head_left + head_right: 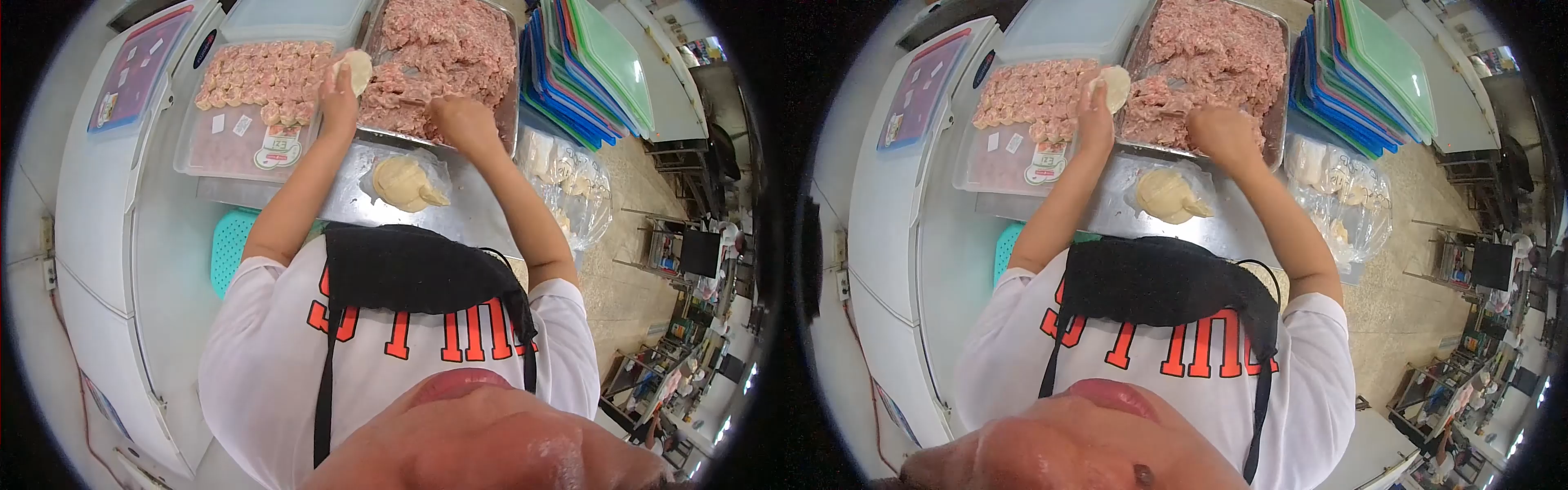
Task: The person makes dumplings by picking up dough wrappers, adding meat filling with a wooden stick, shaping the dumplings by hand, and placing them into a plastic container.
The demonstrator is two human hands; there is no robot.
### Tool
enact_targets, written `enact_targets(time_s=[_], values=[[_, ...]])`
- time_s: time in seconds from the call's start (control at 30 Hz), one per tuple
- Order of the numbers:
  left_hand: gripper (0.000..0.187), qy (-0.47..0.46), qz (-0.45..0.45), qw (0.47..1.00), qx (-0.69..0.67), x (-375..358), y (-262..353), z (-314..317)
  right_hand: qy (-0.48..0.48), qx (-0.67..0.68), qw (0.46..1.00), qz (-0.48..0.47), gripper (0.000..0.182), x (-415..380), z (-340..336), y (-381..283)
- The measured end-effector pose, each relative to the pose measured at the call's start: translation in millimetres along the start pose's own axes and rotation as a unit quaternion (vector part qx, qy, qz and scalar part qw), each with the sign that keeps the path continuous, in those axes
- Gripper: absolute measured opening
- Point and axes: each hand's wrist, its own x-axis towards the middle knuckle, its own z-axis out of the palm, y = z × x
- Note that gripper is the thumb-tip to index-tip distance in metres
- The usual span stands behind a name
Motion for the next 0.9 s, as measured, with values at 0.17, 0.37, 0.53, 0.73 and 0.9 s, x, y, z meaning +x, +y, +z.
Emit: enact_targets(time_s=[0.17, 0.37, 0.53, 0.73, 0.9], values=[[0.03, -0.057, 0.099, 0.993, -0.008, -5, 15, 0, -0.014, 0.022, 0.998, -0.05, 0.022, 4, 0, -36], [0.029, -0.073, 0.047, 0.992, -0.094, 2, 8, 0, -0.077, 0.166, 0.983, -0.002, 0.029, -6, 14, -14], [0.031, -0.075, 0.044, 0.989, -0.117, 2, 6, -1, -0.109, 0.175, 0.977, 0.054, 0.035, -16, -23, 18], [0.034, -0.068, 0.062, 0.996, 0.004, 0, 8, -3, -0.121, 0.029, 0.992, -0.027, 0.027, -24, -25, 14], [0.035, -0.036, 0.07, 0.997, 0.01, 12, -24, 1, -0.09, 0.132, 0.987, -0.001, 0.028, -36, -17, 7]])
